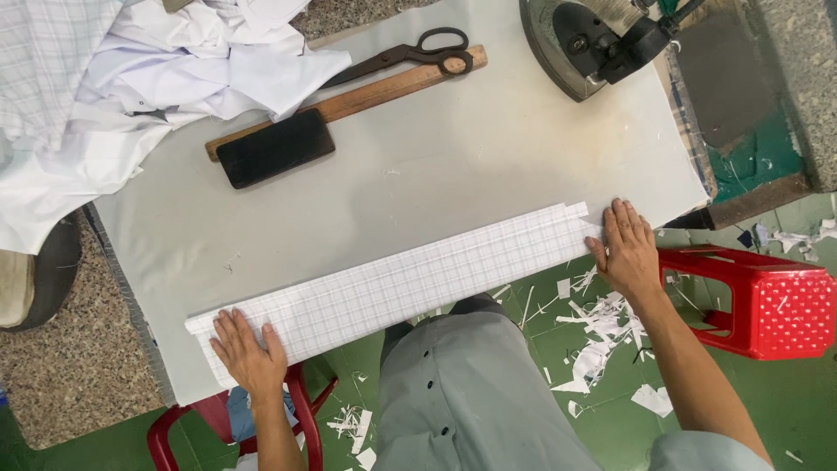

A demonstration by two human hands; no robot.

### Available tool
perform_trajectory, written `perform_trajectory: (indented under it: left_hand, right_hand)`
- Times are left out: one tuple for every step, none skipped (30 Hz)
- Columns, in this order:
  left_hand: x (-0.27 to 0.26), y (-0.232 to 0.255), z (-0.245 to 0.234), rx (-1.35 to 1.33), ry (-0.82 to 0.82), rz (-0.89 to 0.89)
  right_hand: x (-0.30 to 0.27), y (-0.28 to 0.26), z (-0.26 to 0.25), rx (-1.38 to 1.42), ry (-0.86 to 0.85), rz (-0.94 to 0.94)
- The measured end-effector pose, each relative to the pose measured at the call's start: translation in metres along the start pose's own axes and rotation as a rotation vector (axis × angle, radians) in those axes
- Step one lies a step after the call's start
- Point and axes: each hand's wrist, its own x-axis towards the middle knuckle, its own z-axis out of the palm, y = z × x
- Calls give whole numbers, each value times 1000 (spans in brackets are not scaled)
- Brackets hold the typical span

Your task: The person irons a long strip of white checkered fabric on a work table. They fold the fabric, use a steam iron to press it, and trim the edges with scissors. The person also uses a ruler to measure and align the fabric before ironing.

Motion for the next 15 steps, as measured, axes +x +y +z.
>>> perform_trajectory:
  left_hand:
    - [0,0,0,1,1,-2]
    - [0,0,0,-3,-12,-10]
    - [0,-1,0,-6,-24,-19]
    - [0,-1,1,-2,-21,-25]
    - [-1,-1,1,-5,-20,-21]
    - [-1,-2,1,-6,-19,-18]
    - [-1,-2,2,1,-15,-26]
    - [-1,-3,2,7,-10,-13]
    - [-1,-4,2,13,-6,-1]
    - [-1,-4,2,24,-2,-11]
    - [-1,-4,2,9,-15,-21]
    - [-1,-4,2,-5,-27,-30]
    - [0,-3,1,6,-22,-41]
    - [1,-2,0,11,-1,-14]
    - [2,-1,-1,17,20,13]
  right_hand:
    - [-1,-1,-2,0,0,-2]
    - [0,-2,-3,7,9,-7]
    - [1,-4,-5,14,18,-12]
    - [1,-2,-3,17,18,-20]
    - [1,-1,-2,20,-49,18]
    - [1,0,0,22,-116,54]
    - [1,0,-1,26,-116,44]
    - [1,0,-1,23,-108,38]
    - [1,0,-1,20,-100,32]
    - [1,2,1,28,-102,18]
    - [1,5,4,17,-140,43]
    - [2,7,7,6,-178,67]
    - [2,7,6,14,-179,53]
    - [2,8,7,13,-194,73]
    - [3,8,7,13,-209,93]
